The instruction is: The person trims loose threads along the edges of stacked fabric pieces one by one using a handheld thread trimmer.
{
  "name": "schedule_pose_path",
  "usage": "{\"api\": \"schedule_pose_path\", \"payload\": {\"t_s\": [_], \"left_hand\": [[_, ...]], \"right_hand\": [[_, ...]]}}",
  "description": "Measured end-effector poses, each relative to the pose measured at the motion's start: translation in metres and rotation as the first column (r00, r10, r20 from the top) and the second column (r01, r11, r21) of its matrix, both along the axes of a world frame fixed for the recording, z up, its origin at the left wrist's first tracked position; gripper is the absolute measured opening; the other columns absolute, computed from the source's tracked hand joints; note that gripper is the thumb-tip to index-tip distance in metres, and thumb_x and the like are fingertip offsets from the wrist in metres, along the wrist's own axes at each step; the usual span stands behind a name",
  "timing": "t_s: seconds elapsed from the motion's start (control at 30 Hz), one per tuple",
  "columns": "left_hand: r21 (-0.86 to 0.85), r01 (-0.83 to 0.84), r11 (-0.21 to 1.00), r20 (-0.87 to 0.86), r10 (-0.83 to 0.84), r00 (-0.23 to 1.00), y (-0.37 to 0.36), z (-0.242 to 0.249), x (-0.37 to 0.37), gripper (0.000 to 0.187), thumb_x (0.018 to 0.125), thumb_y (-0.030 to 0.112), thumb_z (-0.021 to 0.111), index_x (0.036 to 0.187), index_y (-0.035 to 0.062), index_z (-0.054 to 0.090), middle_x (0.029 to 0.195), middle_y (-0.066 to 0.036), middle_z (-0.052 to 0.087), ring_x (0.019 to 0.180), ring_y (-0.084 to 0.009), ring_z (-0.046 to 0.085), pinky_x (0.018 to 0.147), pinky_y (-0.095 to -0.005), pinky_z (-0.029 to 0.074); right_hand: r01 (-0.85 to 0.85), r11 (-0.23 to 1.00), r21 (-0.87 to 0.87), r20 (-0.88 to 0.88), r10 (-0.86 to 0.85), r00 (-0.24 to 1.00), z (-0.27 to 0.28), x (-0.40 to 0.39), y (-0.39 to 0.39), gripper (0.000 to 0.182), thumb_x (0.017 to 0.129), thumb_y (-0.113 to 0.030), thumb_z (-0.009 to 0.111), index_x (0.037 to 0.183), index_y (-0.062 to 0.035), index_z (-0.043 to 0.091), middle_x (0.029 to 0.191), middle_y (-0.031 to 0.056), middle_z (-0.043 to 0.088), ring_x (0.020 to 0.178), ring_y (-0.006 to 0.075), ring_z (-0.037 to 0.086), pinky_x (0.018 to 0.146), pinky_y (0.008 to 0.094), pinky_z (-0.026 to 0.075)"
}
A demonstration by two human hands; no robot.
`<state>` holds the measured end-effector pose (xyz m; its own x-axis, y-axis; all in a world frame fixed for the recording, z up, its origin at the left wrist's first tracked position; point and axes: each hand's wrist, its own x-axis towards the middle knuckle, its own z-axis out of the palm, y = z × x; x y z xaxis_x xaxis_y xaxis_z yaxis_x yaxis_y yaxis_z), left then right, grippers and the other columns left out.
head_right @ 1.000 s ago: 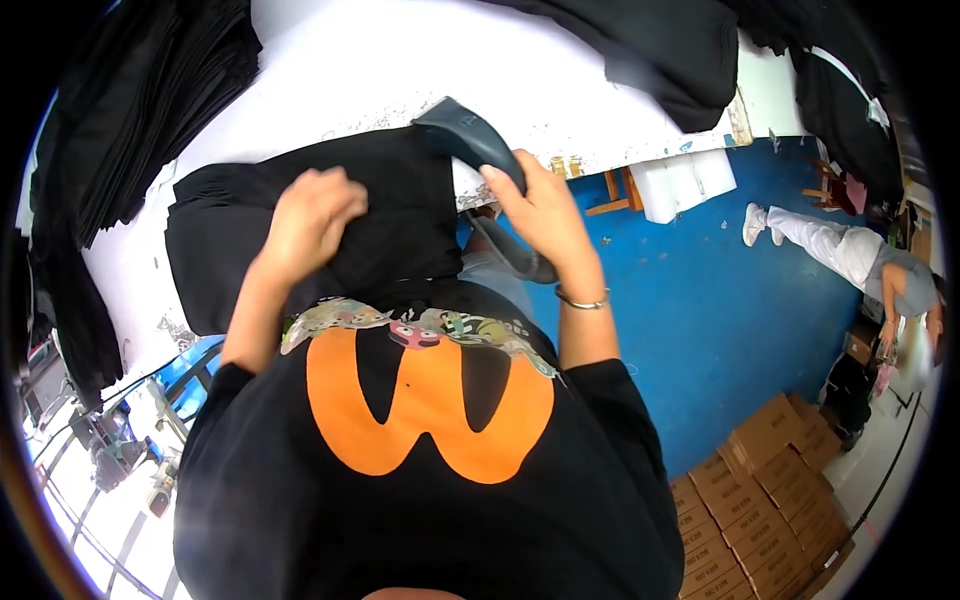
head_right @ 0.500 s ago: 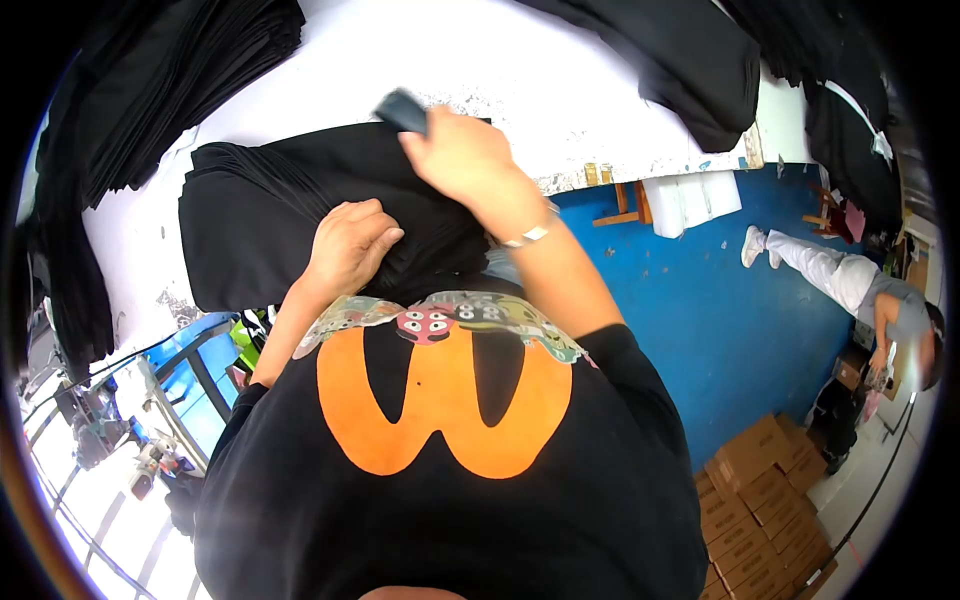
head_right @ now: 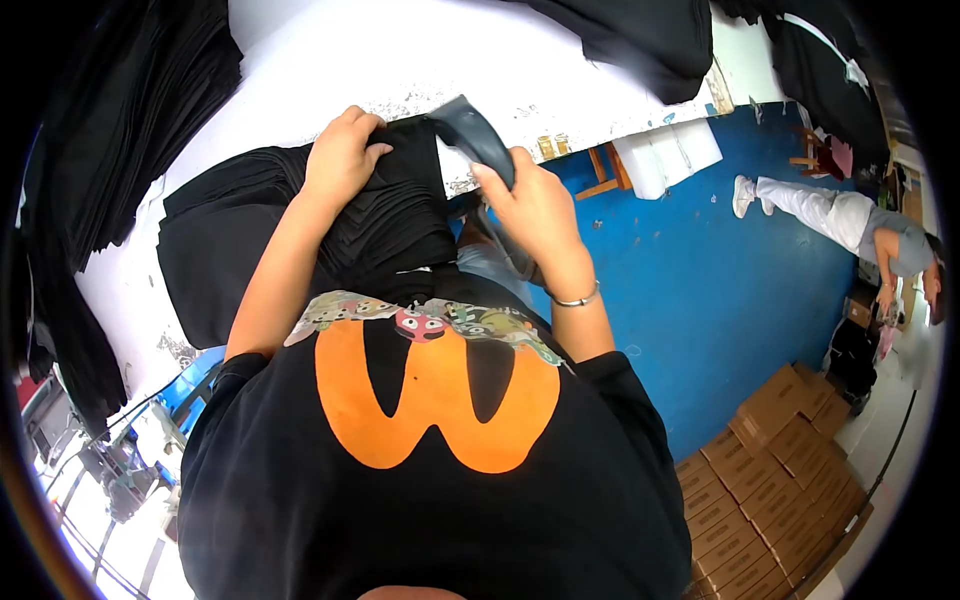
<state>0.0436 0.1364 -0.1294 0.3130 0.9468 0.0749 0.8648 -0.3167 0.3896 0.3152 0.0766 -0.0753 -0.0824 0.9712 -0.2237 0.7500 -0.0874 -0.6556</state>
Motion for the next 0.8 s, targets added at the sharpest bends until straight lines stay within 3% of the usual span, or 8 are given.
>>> {"api": "schedule_pose_path", "payload": {"t_s": [0.07,0.17,0.27,0.37,0.53,0.6,0.73,0.8], "left_hand": [[0.062,-0.004,0.998,0.078,-0.001,0.997,0.002,-0.001,0.000,0.024,0.083,0.015,0.078,0.103,0.0040,0.071,0.104,-0.013,0.066,0.095,-0.0358,0.068,0.081,-0.0431,0.055],[0.091,-0.027,0.996,0.206,0.008,0.978,-0.001,-0.006,0.001,0.019,0.082,0.016,0.079,0.097,0.0048,0.075,0.097,-0.011,0.068,0.092,-0.0339,0.068,0.080,-0.0405,0.055],[-0.027,-0.091,0.996,0.205,0.094,0.974,0.003,-0.009,0.000,0.018,0.083,0.016,0.078,0.097,0.0052,0.077,0.096,-0.010,0.070,0.090,-0.0322,0.069,0.080,-0.0390,0.055],[-0.035,-0.084,0.996,0.234,0.090,0.968,0.002,-0.012,-0.002,0.013,0.082,0.013,0.077,0.093,0.0071,0.078,0.094,-0.010,0.070,0.091,-0.0324,0.068,0.082,-0.0413,0.055],[0.040,-0.078,0.996,0.180,0.070,0.981,0.003,-0.009,0.000,0.011,0.084,0.014,0.075,0.091,0.0060,0.075,0.095,-0.010,0.071,0.098,-0.0332,0.064,0.089,-0.0419,0.052],[-0.003,-0.083,0.997,0.092,0.083,0.992,0.006,-0.007,0.002,0.012,0.084,0.014,0.074,0.092,0.0061,0.071,0.094,-0.010,0.070,0.097,-0.0339,0.064,0.088,-0.0431,0.051],[-0.022,-0.080,0.997,0.063,0.081,0.995,0.004,-0.003,0.002,0.011,0.086,0.014,0.073,0.094,0.0073,0.069,0.093,-0.009,0.070,0.096,-0.0332,0.064,0.088,-0.0445,0.049],[-0.013,-0.084,0.996,0.063,0.085,0.994,0.005,-0.005,0.000,0.011,0.086,0.014,0.073,0.094,0.0078,0.069,0.093,-0.009,0.070,0.095,-0.0326,0.064,0.088,-0.0445,0.048]], "right_hand": [[0.074,0.996,0.054,-0.105,-0.068,0.992,-0.002,0.008,-0.002,0.053,0.096,-0.051,0.064,0.104,0.0012,0.064,0.078,0.0236,0.069,0.076,0.0428,0.070,0.068,0.0463,0.054],[-0.090,0.992,-0.085,-0.099,0.081,0.992,0.004,0.000,0.002,0.053,0.096,-0.050,0.064,0.103,0.0021,0.065,0.079,0.0249,0.069,0.076,0.0425,0.070,0.068,0.0451,0.054],[-0.036,0.998,0.054,-0.203,0.047,0.978,-0.025,-0.028,0.028,0.054,0.096,-0.051,0.064,0.102,0.0027,0.065,0.077,0.0254,0.068,0.072,0.0444,0.067,0.066,0.0468,0.053],[-0.087,0.996,-0.012,-0.094,0.085,0.992,-0.007,-0.019,0.029,0.055,0.096,-0.051,0.064,0.102,0.0034,0.065,0.078,0.0264,0.067,0.073,0.0448,0.067,0.067,0.0474,0.053],[-0.112,0.991,-0.070,-0.027,0.110,0.994,-0.006,-0.007,0.005,0.055,0.096,-0.052,0.064,0.100,0.0029,0.064,0.075,0.0256,0.067,0.075,0.0437,0.069,0.067,0.0472,0.054],[-0.115,0.993,0.041,-0.026,0.116,0.993,-0.009,-0.022,0.021,0.056,0.096,-0.053,0.063,0.098,0.0029,0.063,0.075,0.0256,0.067,0.075,0.0437,0.069,0.068,0.0473,0.054],[-0.156,0.987,0.036,-0.017,0.157,0.987,-0.008,-0.017,0.018,0.056,0.096,-0.053,0.062,0.096,0.0031,0.064,0.075,0.0260,0.067,0.074,0.0443,0.068,0.066,0.0473,0.053],[-0.168,0.985,-0.046,-0.062,0.165,0.984,-0.002,-0.009,0.007,0.052,0.096,-0.049,0.065,0.099,0.0029,0.064,0.079,0.0273,0.066,0.075,0.0447,0.067,0.068,0.0453,0.052]]}}
